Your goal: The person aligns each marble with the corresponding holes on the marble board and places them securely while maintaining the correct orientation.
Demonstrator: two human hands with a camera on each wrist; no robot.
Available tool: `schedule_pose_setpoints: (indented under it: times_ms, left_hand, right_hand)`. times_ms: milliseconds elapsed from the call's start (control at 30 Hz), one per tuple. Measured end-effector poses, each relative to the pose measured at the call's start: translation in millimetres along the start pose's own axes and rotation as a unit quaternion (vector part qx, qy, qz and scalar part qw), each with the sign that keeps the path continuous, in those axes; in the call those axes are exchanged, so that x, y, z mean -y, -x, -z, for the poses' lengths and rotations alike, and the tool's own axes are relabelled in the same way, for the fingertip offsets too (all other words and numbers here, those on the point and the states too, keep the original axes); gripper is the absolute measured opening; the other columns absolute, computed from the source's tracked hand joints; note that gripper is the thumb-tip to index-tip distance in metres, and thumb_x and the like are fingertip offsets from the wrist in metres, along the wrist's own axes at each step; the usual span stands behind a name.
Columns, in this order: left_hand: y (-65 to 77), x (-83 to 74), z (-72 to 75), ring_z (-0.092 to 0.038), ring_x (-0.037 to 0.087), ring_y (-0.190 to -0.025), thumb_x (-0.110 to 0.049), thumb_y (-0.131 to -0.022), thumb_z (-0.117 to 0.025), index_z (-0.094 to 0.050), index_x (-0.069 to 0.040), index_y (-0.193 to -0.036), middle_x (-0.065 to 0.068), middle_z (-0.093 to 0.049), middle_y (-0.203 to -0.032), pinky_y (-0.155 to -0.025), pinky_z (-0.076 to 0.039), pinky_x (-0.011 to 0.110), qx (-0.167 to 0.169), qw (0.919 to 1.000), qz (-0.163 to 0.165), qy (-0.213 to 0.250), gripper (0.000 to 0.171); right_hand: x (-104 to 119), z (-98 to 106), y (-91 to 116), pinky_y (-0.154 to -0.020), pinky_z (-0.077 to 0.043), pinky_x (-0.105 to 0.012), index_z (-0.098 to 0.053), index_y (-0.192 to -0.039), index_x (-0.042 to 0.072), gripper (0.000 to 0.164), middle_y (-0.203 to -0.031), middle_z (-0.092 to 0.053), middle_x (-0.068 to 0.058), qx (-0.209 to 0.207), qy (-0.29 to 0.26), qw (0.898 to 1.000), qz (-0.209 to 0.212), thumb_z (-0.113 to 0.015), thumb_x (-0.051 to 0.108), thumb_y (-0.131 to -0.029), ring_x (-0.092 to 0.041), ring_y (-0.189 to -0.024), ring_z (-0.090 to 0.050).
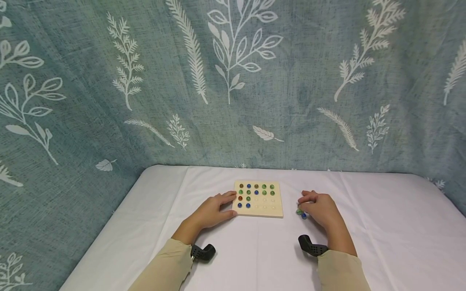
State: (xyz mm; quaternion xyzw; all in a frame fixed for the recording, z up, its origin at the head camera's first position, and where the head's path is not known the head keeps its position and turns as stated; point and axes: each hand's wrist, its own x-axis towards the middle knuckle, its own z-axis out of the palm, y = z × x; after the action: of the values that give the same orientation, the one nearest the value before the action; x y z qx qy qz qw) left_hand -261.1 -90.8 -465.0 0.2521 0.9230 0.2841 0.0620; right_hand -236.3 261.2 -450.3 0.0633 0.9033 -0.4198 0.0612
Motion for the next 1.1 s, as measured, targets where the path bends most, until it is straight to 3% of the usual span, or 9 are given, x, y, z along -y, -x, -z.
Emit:
schedule_pose_setpoints:
  times_ms: [267,633,1100]
  left_hand:
    - [-0.5,0.2,-0.2,-0.033,0.037,-0.145,-0.044,-0.093,-0.065,-0.049,-0.022,-0.147,-0.011,-0.039,-0.156,-0.119,-0.03,0.05,-0.001,1.0,0.0,-0.001,0.06]
    - [-1.3,0.1,0.0,-0.033,0.036,-0.145,-0.043,-0.093,-0.065,-0.048,-0.022,-0.148,-0.009,-0.039,-0.156,-0.119,-0.03,0.049,0.001,1.0,-0.001,0.002,0.061]
    - [-0.8,0.2,0.3,-0.032,0.036,-0.145,-0.043,-0.093,-0.065,-0.048,-0.022,-0.148,-0.01,-0.038,-0.157,-0.119,-0.03,0.049,0.004,0.9999,0.004,0.013,0.061]
  right_hand:
    - [-2,-4,-2,-0.116,-0.017,-0.065,-0.073,-0.106,0.003,0.03,-0.153,-0.039,-0.019,-0.01,0.0,1.0,-0.002,-0.075,0.025,-0.086,-0.046,-0.148,-0.014]
    - [-2,-5,-3,-0.113,-0.024,-0.065,-0.072,-0.111,0.003,0.036,-0.152,-0.042,-0.019,-0.017,0.047,0.999,0.006,-0.074,0.03,-0.087,-0.047,-0.145,-0.024]
    - [7,-11,-2,-0.113,-0.027,-0.063,-0.069,-0.118,0.0,0.041,-0.15,-0.044,-0.019,-0.049,0.057,0.997,0.0,-0.064,0.034,-0.095,-0.045,-0.143,-0.029]
